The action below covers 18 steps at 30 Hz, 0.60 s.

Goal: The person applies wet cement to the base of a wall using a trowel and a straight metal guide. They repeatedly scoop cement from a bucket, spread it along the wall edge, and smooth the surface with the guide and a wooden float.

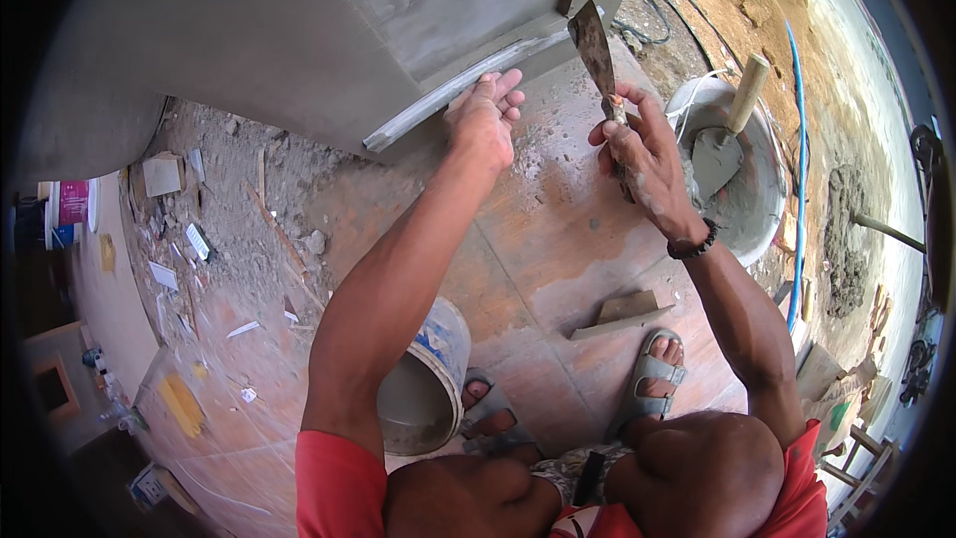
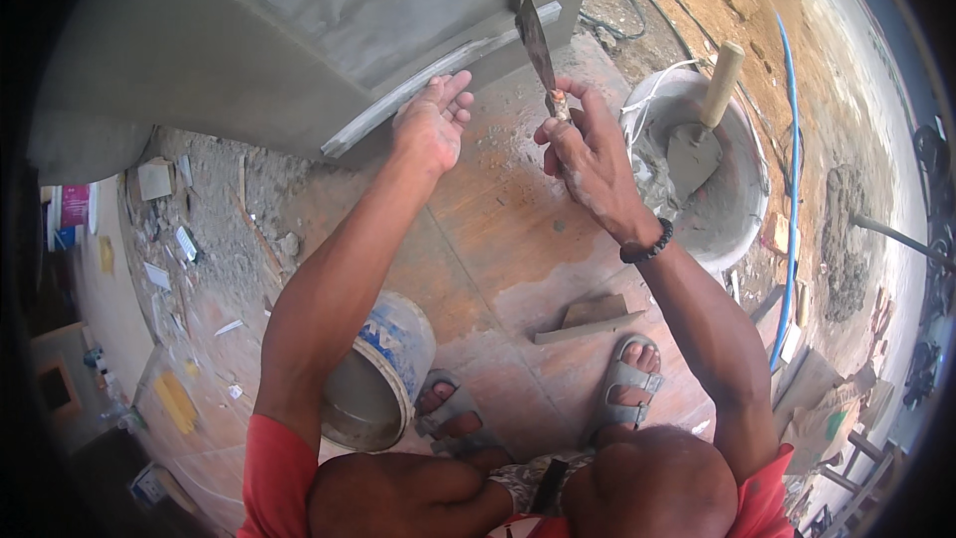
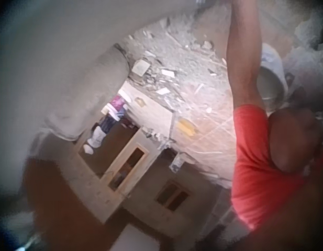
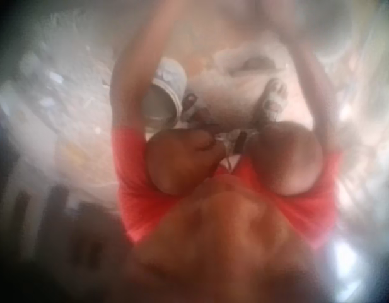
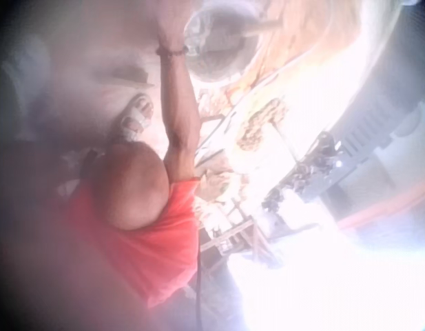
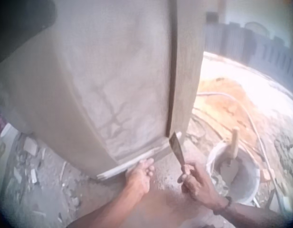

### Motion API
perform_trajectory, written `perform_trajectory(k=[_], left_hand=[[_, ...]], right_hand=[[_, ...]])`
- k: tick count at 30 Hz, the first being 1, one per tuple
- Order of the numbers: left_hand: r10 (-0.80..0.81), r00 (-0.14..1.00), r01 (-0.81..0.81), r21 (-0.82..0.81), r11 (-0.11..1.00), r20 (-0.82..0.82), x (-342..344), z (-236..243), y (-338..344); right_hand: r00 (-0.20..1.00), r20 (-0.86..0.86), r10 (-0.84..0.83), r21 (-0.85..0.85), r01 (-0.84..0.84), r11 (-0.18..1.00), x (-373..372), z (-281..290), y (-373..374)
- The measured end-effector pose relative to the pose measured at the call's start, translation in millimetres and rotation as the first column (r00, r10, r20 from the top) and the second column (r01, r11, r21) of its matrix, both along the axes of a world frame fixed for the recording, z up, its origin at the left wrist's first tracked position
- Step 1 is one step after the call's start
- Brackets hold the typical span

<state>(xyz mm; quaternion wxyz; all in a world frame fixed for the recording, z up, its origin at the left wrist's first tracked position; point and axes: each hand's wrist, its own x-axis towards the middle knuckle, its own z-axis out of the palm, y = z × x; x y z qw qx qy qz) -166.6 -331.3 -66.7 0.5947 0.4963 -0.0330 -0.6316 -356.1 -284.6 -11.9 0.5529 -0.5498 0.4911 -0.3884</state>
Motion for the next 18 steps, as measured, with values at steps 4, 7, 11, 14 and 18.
perform_trajectory(k=[4,7,11,14,18], left_hand=[[-0.024,0.999,0.024,-0.01,1.0,0.032,0.8,-1.6,0.0],[-0.02,0.999,0.02,-0.001,1.0,0.034,1.7,-2.1,0.9],[-0.023,1.0,0.023,0.0,1.0,0.018,2.6,-1.5,0.9],[-0.025,1.0,0.025,-0.003,1.0,0.016,1.3,-0.4,0.9],[-0.022,1.0,0.022,-0.005,1.0,0.02,2.6,-1.5,0.5]], right_hand=[[0.991,0.119,-0.067,0.055,0.061,0.997,-9.0,-13.2,-14.4],[0.988,0.137,-0.074,0.033,0.07,0.997,-2.1,-15.5,-19.1],[0.986,0.121,-0.117,0.051,0.112,0.992,4.3,-16.3,-22.8],[0.987,0.12,-0.111,0.048,0.105,0.993,3.0,-21.5,-26.6],[0.991,0.104,-0.087,0.057,0.081,0.995,7.1,-23.1,-25.3]])
